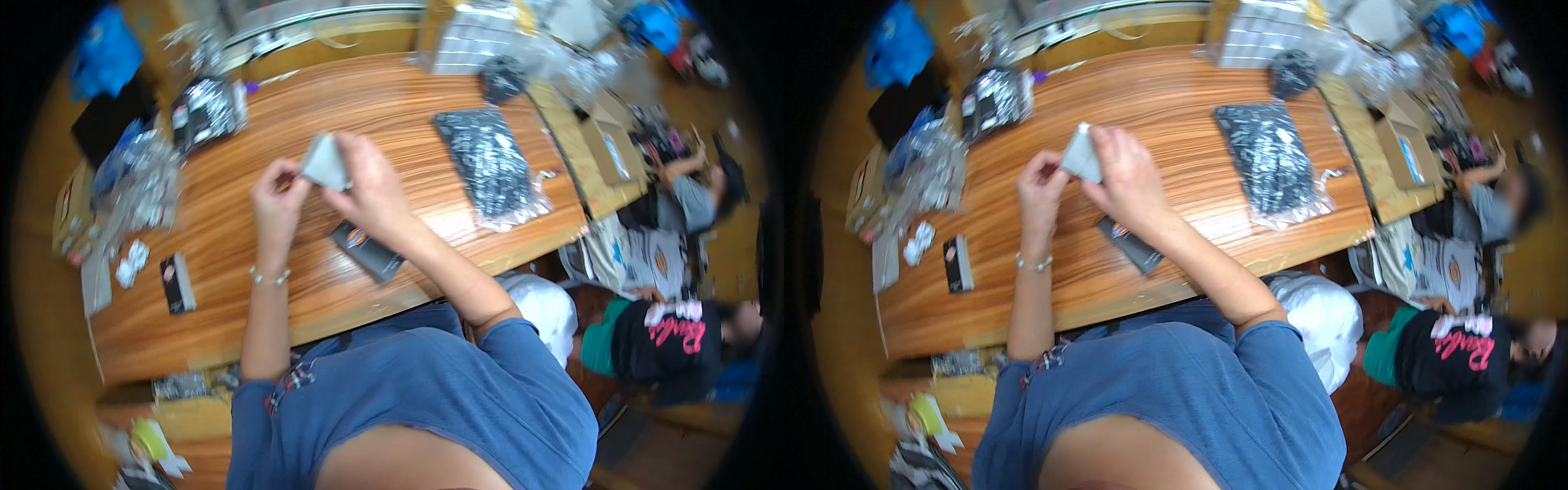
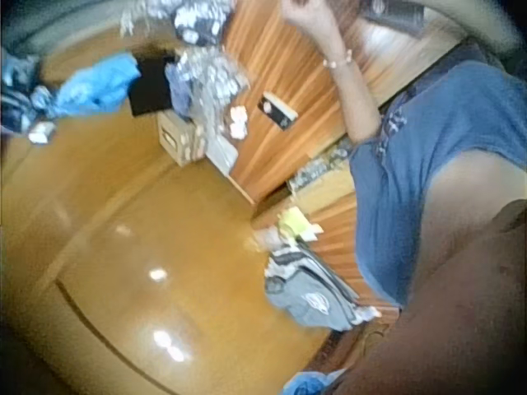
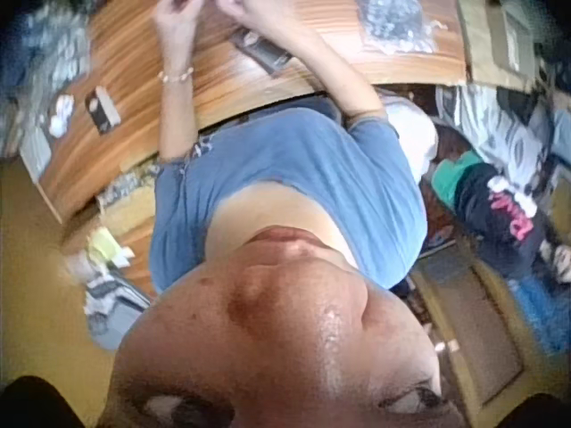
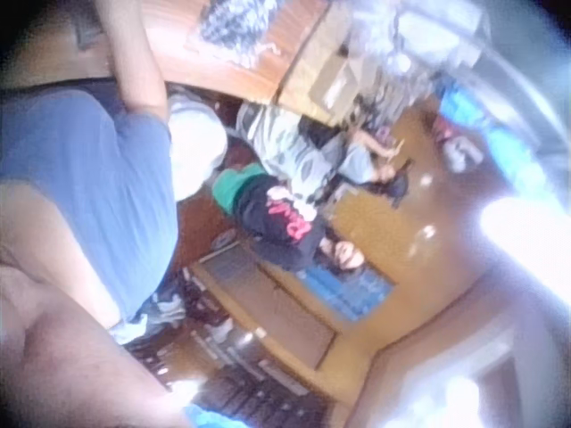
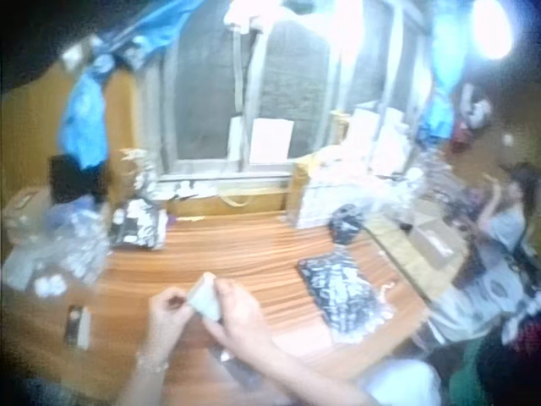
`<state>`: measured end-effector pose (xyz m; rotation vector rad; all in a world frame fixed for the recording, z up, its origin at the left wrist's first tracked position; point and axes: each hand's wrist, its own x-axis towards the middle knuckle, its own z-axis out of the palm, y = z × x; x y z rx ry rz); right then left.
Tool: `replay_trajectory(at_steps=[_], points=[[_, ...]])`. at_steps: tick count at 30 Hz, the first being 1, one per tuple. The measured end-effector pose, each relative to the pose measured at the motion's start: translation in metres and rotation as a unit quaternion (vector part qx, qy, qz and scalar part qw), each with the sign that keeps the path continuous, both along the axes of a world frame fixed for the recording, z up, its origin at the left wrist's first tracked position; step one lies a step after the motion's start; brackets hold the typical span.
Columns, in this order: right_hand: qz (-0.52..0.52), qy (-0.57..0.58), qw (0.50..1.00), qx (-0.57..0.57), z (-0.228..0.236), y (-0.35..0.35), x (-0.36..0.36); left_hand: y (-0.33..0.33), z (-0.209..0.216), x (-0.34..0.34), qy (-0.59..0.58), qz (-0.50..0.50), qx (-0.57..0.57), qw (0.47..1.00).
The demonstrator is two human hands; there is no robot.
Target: The person arranges small rectangular boxes on a wooden table, then picks up a bundle of black tags and attaches them to the boxes. The person handles the boxes and tags by hand, organizing them on the workspace.
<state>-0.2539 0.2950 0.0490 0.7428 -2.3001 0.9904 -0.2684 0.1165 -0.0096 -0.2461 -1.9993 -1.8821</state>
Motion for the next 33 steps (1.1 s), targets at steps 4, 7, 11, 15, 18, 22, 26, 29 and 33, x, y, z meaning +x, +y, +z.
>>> replay_trajectory(at_steps=[4, 7, 11, 15, 18, 22, 26, 29, 33], points=[[0.019, -0.062, 0.994, -0.091, -0.001, 0.012, -0.002, 0.021, 0.041, 0.01, -0.012, 0.002, -0.038, 0.999], [0.045, -0.072, 0.988, -0.132, 0.014, 0.012, 0.003, 0.023, 0.052, 0.018, -0.019, -0.015, 0.013, 1.0], [0.12, -0.244, 0.928, -0.254, 0.029, 0.018, 0.009, 0.022, 0.049, 0.02, -0.041, -0.027, 0.035, 0.998], [0.215, -0.352, 0.818, -0.4, 0.022, 0.018, 0.004, 0.024, 0.054, 0.026, -0.142, -0.071, 0.21, 0.965], [0.289, -0.479, 0.699, -0.445, 0.027, 0.026, 0.004, 0.036, 0.063, 0.035, -0.123, -0.126, 0.23, 0.957], [0.347, -0.537, 0.59, -0.494, 0.027, 0.025, 0.01, 0.022, 0.056, 0.031, -0.157, -0.251, 0.378, 0.877], [0.355, -0.534, 0.515, -0.569, 0.031, 0.025, 0.015, 0.023, 0.054, 0.032, -0.201, -0.27, 0.497, 0.8], [0.245, -0.521, 0.586, -0.57, 0.012, 0.021, 0.01, 0.021, 0.045, 0.029, -0.167, -0.301, 0.535, 0.772], [0.221, -0.525, 0.558, -0.604, 0.009, 0.028, 0.008, 0.023, 0.043, 0.036, -0.125, -0.173, 0.364, 0.907]])
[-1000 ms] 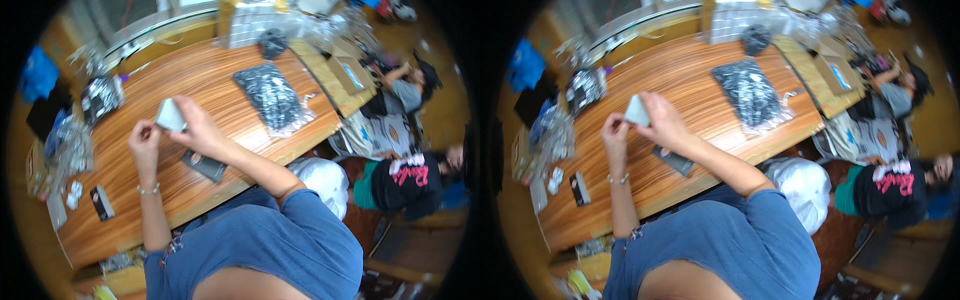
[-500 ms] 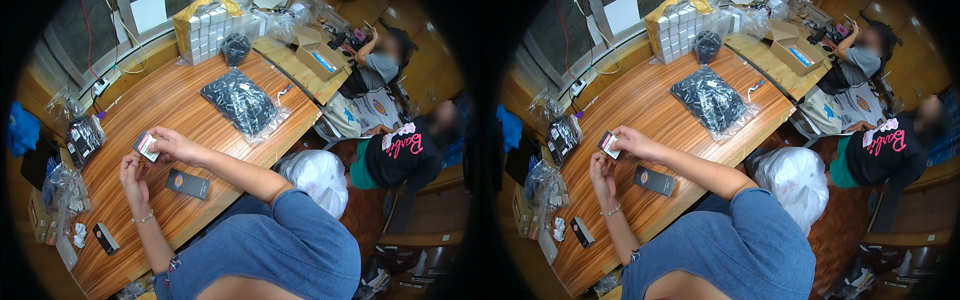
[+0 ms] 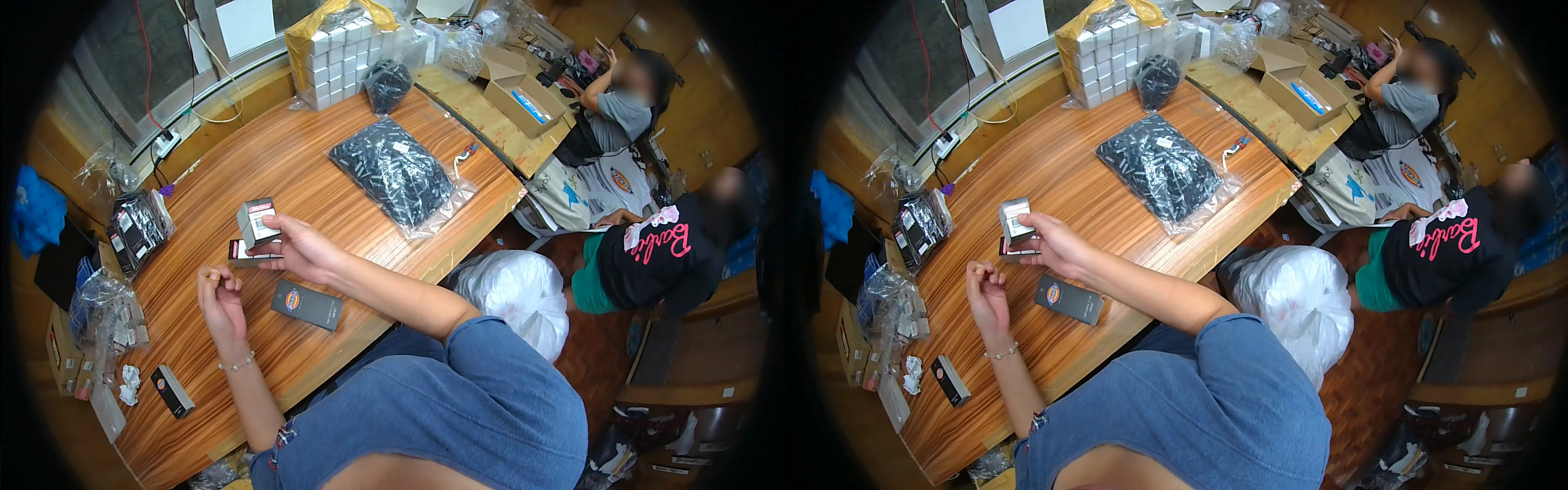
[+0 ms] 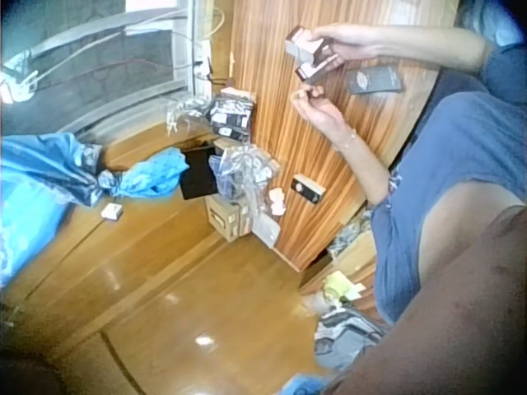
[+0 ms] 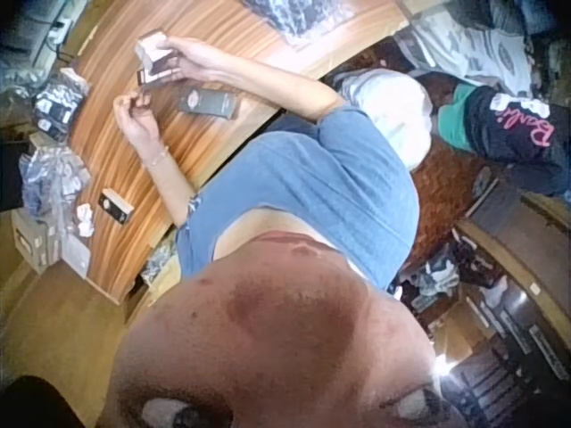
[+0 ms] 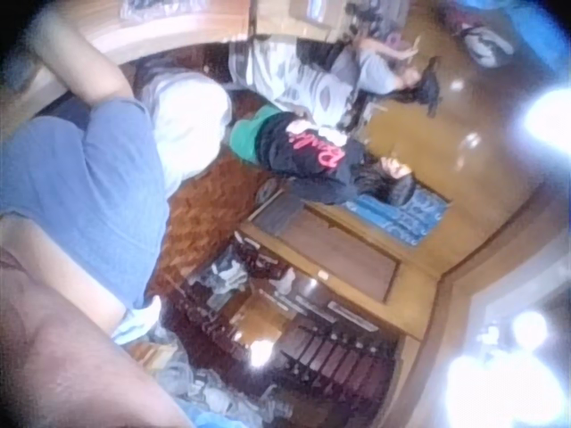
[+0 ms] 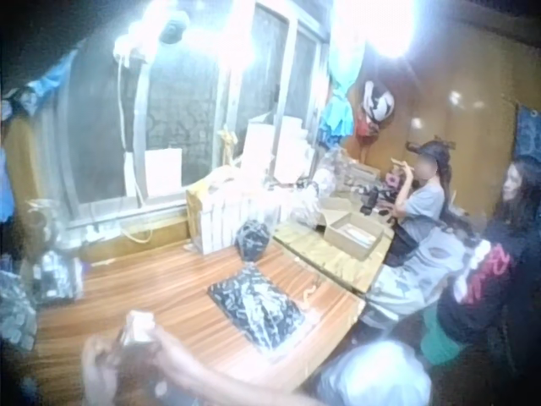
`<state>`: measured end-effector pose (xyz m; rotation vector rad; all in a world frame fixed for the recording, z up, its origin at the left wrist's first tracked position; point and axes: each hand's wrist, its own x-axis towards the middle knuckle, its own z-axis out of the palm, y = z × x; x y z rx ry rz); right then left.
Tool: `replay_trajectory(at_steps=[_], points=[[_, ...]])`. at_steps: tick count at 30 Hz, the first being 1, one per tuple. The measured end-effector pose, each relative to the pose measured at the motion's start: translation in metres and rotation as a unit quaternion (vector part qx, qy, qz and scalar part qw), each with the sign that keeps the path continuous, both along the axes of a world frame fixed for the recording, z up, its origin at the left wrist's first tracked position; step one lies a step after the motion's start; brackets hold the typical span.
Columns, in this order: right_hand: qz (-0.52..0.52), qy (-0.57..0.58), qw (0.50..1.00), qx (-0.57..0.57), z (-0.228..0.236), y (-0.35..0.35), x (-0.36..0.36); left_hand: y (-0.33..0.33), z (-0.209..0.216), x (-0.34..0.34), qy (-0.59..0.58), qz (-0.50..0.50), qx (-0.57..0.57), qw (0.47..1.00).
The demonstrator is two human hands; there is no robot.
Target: The person arranges small rectangular boxes on a wooden table, then picks up a bundle of black tags and attaches them to the boxes. The person handles the boxes and tags by hand, organizing them on the workspace.
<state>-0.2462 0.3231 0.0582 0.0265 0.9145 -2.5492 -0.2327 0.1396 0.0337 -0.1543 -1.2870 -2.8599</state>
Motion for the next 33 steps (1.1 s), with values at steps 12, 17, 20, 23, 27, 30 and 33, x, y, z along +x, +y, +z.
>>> replay_trajectory(at_steps=[12, 17, 20, 23, 27, 30, 33], points=[[0.036, -0.023, 0.999, -0.028, -0.002, 0.008, -0.008, -0.08, -0.012, 0.0, 0.021, 0.171, -0.236, 0.956], [0.069, -0.021, 0.997, -0.026, -0.005, 0.003, -0.004, -0.123, -0.023, 0.0, -0.02, 0.197, -0.345, 0.918], [0.077, -0.029, 0.996, -0.018, -0.009, -0.002, -0.002, -0.157, -0.035, 0.001, -0.044, 0.202, -0.406, 0.89], [0.108, -0.022, 0.994, -0.013, -0.014, -0.009, -0.007, -0.192, -0.052, -0.003, -0.075, 0.239, -0.518, 0.818], [0.152, -0.028, 0.988, 0.028, -0.009, -0.025, -0.017, -0.205, -0.051, -0.003, -0.083, 0.255, -0.679, 0.683], [0.179, -0.03, 0.982, 0.055, -0.009, -0.037, -0.02, -0.209, -0.047, 0.0, -0.062, 0.237, -0.738, 0.629], [0.201, 0.001, 0.976, 0.087, -0.009, -0.04, -0.023, -0.19, -0.012, 0.009, -0.046, 0.215, -0.785, 0.579]])
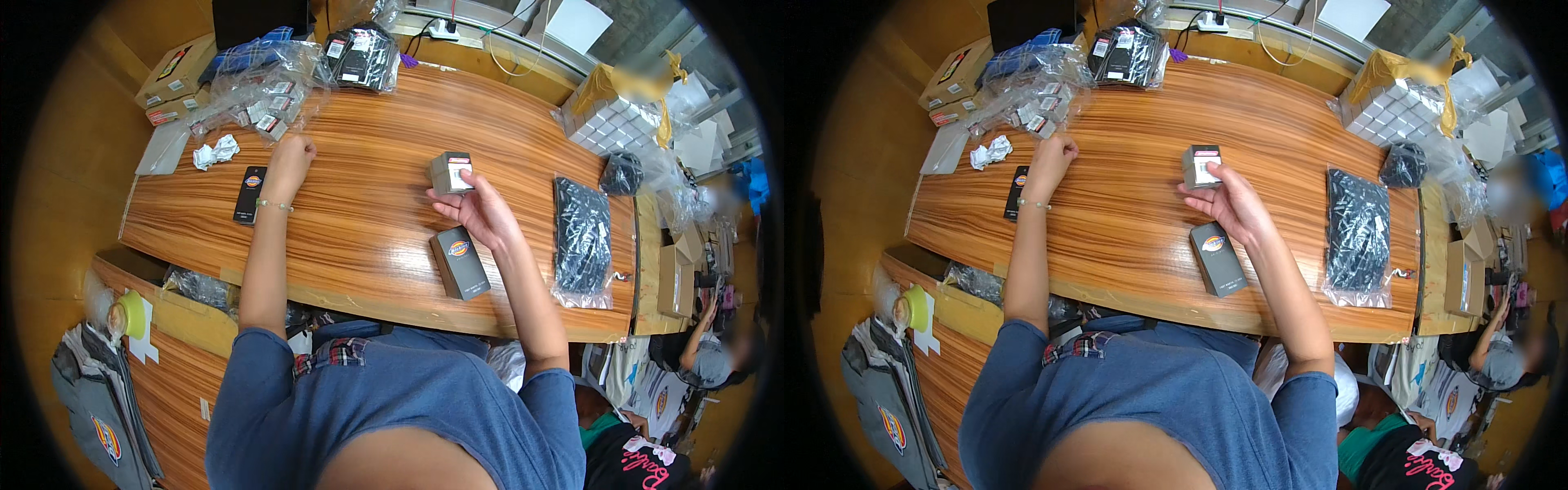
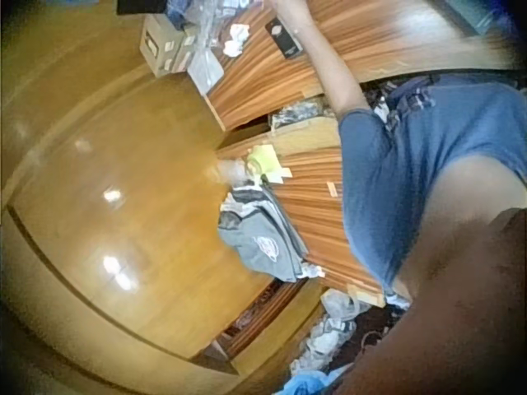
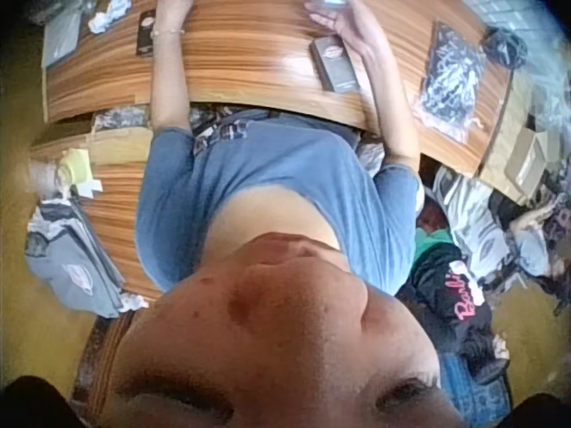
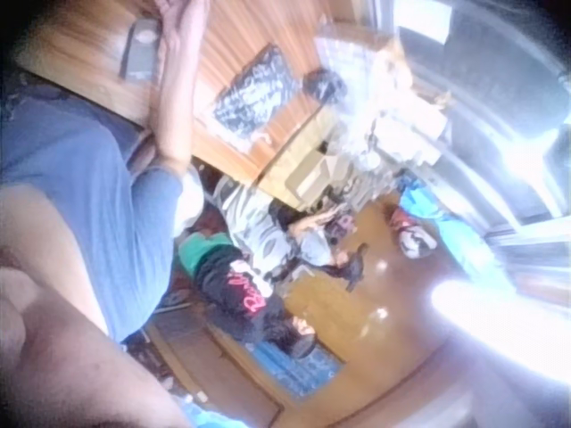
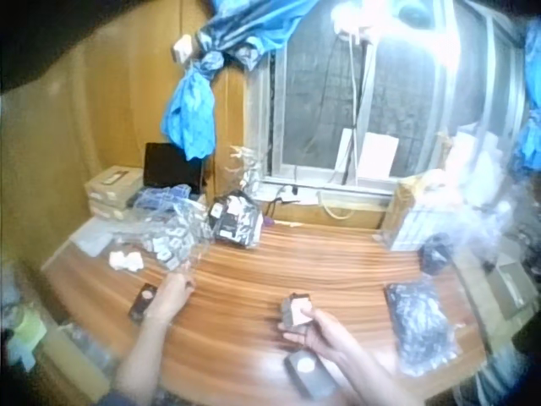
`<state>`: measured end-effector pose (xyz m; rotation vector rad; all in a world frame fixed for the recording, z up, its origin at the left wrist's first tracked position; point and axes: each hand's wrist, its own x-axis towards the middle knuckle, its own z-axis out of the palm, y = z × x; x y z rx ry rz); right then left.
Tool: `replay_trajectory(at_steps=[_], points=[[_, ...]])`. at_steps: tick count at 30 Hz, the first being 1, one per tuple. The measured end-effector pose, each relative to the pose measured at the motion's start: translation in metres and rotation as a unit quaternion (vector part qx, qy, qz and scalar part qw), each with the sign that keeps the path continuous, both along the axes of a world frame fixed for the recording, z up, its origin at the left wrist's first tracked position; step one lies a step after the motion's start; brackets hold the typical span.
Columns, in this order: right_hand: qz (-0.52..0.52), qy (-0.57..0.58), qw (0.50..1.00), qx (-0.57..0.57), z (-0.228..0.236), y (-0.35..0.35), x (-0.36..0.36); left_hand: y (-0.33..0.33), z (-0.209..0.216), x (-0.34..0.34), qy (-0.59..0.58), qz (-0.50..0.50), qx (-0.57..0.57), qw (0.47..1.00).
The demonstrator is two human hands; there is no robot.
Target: The person arranges small rectangular boxes on a wooden table, then picks up a bundle of black tags and attaches them to the boxes. The person handles the boxes and tags by hand, organizing them on the workspace.
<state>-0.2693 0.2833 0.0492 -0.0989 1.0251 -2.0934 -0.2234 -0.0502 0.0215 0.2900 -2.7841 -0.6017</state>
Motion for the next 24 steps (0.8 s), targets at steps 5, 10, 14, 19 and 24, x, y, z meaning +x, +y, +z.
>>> replay_trajectory(at_steps=[5, 10, 14, 19, 24], points=[[0.018, 0.124, 0.982, 0.142, 0.001, -0.014, -0.001, 0.069, 0.074, 0.021, -0.008, -0.051, 0.047, 0.998], [-0.013, 0.303, 0.916, 0.262, 0.001, -0.03, -0.008, 0.134, 0.077, 0.029, 0.144, -0.224, 0.104, 0.958], [-0.055, 0.533, 0.71, 0.457, 0.014, -0.041, -0.008, 0.135, 0.052, 0.018, 0.127, -0.182, 0.089, 0.971], [-0.062, 0.619, 0.594, 0.51, 0.016, -0.05, -0.006, 0.135, 0.045, 0.007, 0.084, -0.164, 0.075, 0.98], [-0.016, 0.614, 0.566, 0.55, 0.021, -0.059, -0.005, 0.136, 0.042, 0.004, 0.044, -0.138, 0.065, 0.987]])
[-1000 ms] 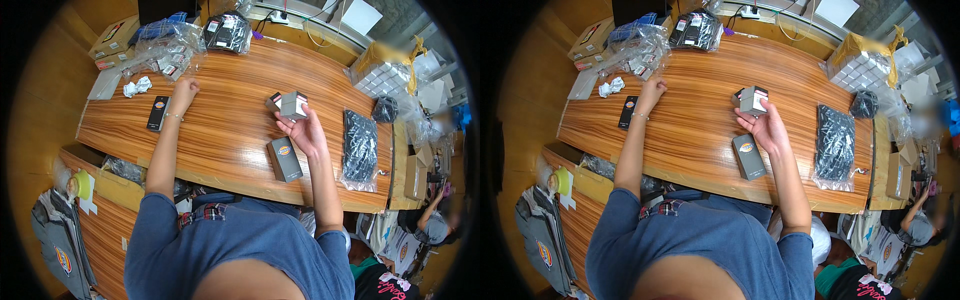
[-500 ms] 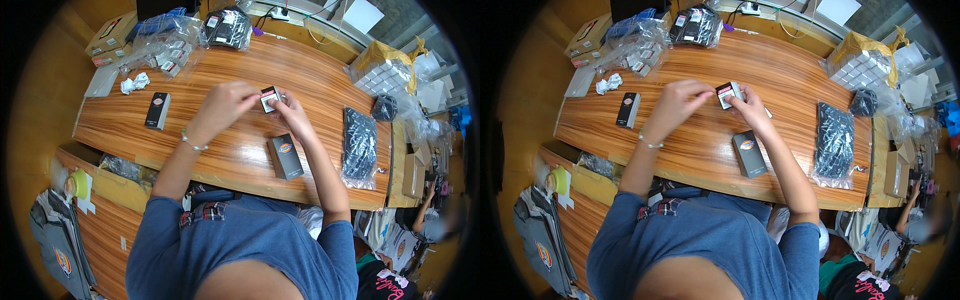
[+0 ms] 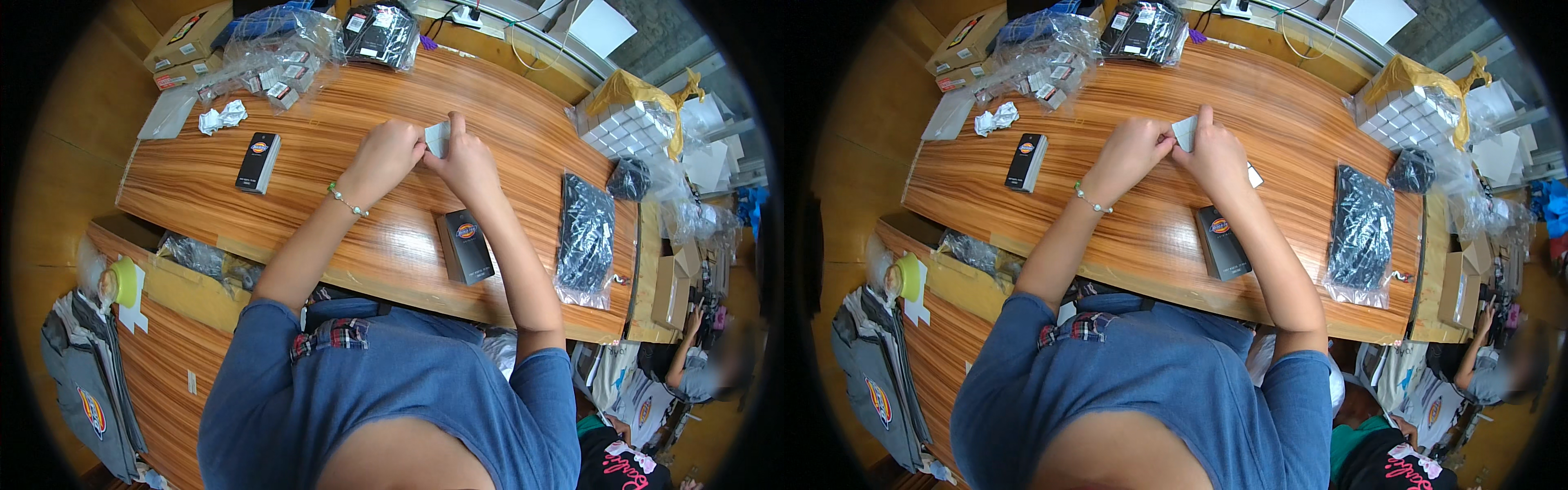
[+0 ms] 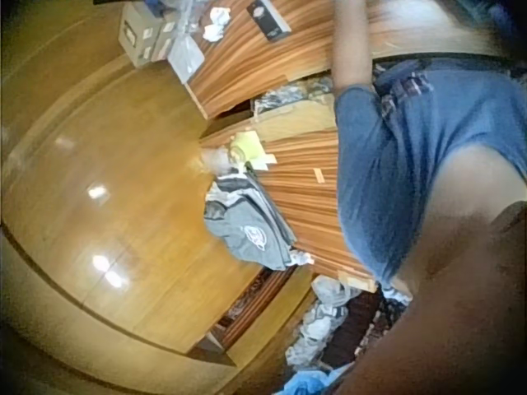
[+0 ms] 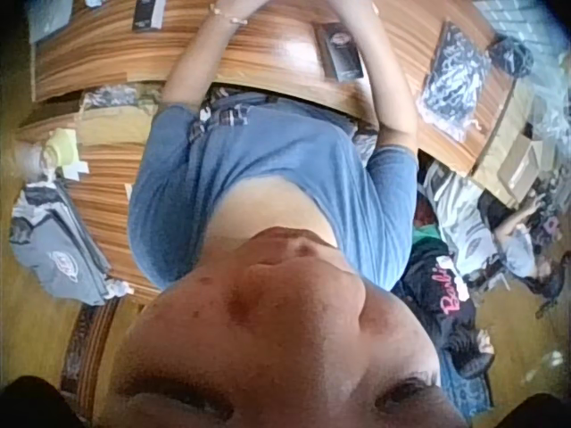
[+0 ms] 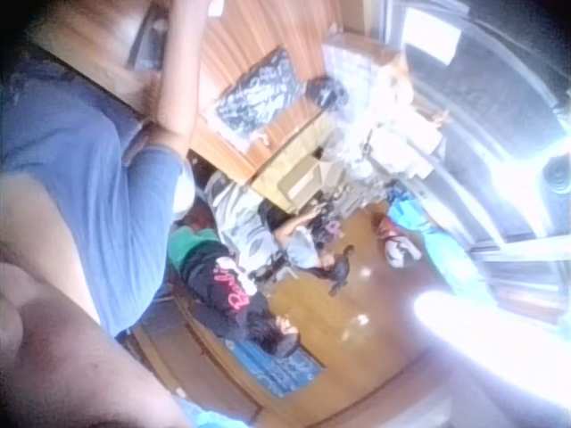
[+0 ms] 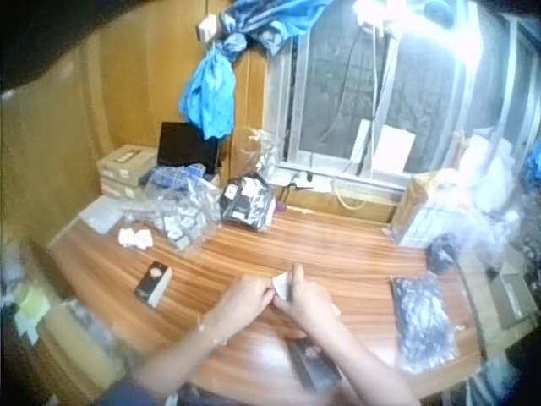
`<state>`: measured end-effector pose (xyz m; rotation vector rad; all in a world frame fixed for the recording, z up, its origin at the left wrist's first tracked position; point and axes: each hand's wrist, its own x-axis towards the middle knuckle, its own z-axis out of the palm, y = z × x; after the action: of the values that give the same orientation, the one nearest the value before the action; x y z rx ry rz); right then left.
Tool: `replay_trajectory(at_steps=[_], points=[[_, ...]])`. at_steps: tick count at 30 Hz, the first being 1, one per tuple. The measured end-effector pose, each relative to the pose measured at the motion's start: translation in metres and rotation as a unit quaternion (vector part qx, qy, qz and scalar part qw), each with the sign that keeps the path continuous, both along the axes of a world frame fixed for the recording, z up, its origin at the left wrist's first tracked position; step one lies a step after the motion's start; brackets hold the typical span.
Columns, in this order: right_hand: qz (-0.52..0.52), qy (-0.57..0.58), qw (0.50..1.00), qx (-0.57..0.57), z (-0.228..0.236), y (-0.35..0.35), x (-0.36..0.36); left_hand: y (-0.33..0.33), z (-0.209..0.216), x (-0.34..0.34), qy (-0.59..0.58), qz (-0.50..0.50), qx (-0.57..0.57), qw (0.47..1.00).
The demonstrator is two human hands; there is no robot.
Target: The person arranges small rectangular boxes on a wooden table, then picks up a bundle of black tags and attaches them to the boxes. The person handles the boxes and tags by hand, organizing them on the workspace.
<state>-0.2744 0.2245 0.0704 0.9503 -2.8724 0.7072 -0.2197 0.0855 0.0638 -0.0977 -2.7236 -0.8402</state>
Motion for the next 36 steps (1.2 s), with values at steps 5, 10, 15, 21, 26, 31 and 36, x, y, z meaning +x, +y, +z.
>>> replay_trajectory(at_steps=[5, 10, 15, 21, 26, 31, 36], points=[[0.009, 0.043, 0.999, 0.01, -0.012, -0.001, -0.007, -0.001, -0.015, -0.011, 0.029, 0.011, 0.081, 0.996], [0.026, 0.019, 0.999, -0.003, -0.011, 0.001, -0.008, -0.004, -0.032, -0.017, 0.035, 0.019, 0.21, 0.977], [0.016, -0.022, 1.0, 0.004, -0.003, -0.004, -0.001, -0.029, -0.05, -0.023, 0.058, 0.098, 0.155, 0.981], [0.049, -0.16, 0.981, -0.101, -0.009, 0.003, -0.014, -0.132, -0.084, -0.027, -0.031, 0.19, 0.064, 0.979], [0.068, -0.255, 0.954, -0.144, -0.006, -0.001, -0.013, -0.192, -0.086, -0.028, -0.028, 0.187, -0.097, 0.977], [0.051, -0.376, 0.906, -0.19, -0.011, 0.001, -0.016, -0.191, -0.077, -0.029, -0.07, 0.15, -0.088, 0.982], [0.049, -0.508, 0.797, -0.324, -0.019, 0.002, -0.018, -0.176, -0.104, -0.027, 0.098, 0.022, -0.083, 0.992]])
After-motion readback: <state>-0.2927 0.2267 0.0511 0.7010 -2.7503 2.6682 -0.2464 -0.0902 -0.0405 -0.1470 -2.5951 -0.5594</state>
